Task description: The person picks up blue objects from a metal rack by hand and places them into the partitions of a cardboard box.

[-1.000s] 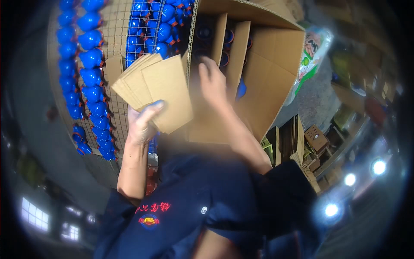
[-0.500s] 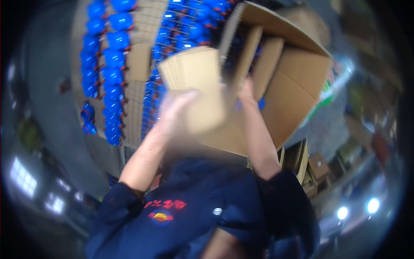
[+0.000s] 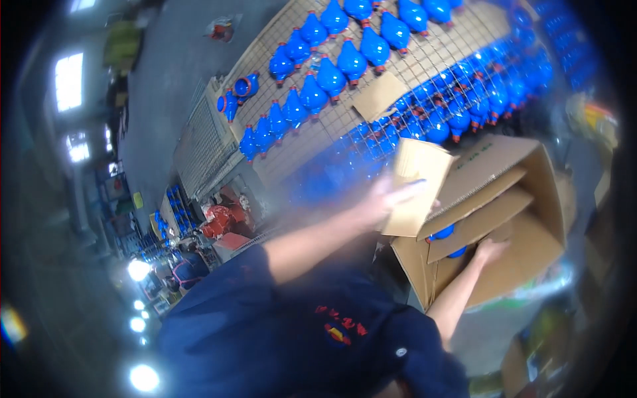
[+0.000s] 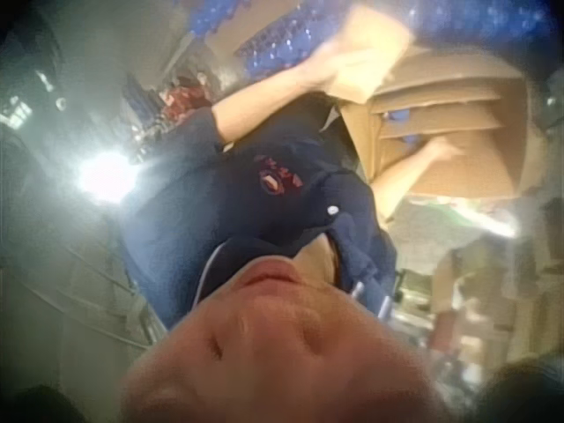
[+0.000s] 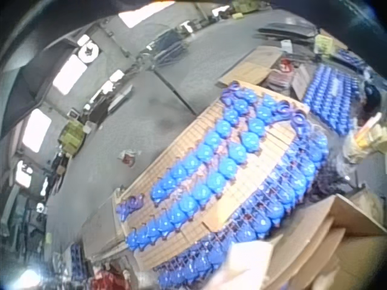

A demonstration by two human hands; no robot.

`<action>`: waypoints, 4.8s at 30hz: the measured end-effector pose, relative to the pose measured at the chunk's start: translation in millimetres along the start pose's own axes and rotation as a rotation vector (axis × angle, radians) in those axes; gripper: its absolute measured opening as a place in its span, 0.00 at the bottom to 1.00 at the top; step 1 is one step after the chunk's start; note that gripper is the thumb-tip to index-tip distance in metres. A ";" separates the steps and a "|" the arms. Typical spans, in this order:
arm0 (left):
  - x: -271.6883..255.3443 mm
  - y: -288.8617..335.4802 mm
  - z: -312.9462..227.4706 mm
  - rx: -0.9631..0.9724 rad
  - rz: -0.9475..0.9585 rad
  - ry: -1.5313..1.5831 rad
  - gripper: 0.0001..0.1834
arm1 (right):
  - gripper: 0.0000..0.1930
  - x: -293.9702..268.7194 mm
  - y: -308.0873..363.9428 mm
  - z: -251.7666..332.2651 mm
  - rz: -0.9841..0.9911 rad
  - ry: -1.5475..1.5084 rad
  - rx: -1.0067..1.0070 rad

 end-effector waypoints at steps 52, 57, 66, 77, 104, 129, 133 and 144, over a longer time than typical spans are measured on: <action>-737.0 170.4 -253.8 0.072 -1.238 -0.806 0.28 | 0.24 126.2 255.7 361.7 1.167 -1.792 0.961; -557.9 188.0 -210.3 0.179 -1.029 -0.237 0.21 | 0.28 91.8 251.0 347.3 1.215 -2.017 1.310; -301.8 120.4 -59.7 0.232 -0.267 0.126 0.29 | 0.31 -39.4 190.7 241.2 1.185 -2.063 0.890; -175.5 26.8 24.6 0.006 0.109 0.371 0.25 | 0.19 -80.0 51.0 73.3 0.358 -1.513 0.312; -12.5 -29.2 -27.0 -0.113 -0.119 0.042 0.18 | 0.16 -68.1 30.2 165.6 0.128 -0.986 -0.331; -72.4 -1.6 -43.8 -0.087 -0.303 -0.774 0.23 | 0.16 -2.4 -78.5 65.7 -0.173 -0.224 -0.036; -173.0 -34.1 -112.5 0.090 -0.608 -1.347 0.19 | 0.25 114.7 -87.2 25.0 0.345 0.046 0.020; -257.0 -139.7 -184.3 -0.212 -1.074 -1.768 0.52 | 0.30 134.0 -78.3 26.8 0.315 -0.091 0.160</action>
Point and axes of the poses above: each hand's wrist, its own y-axis away from the middle knuckle, its own x-axis out of the palm, z = x × y, the point moved 6 cm from there along -y, towards the middle knuckle, and after that the axes turned 5 degrees about -x, right-handed, at the moved point
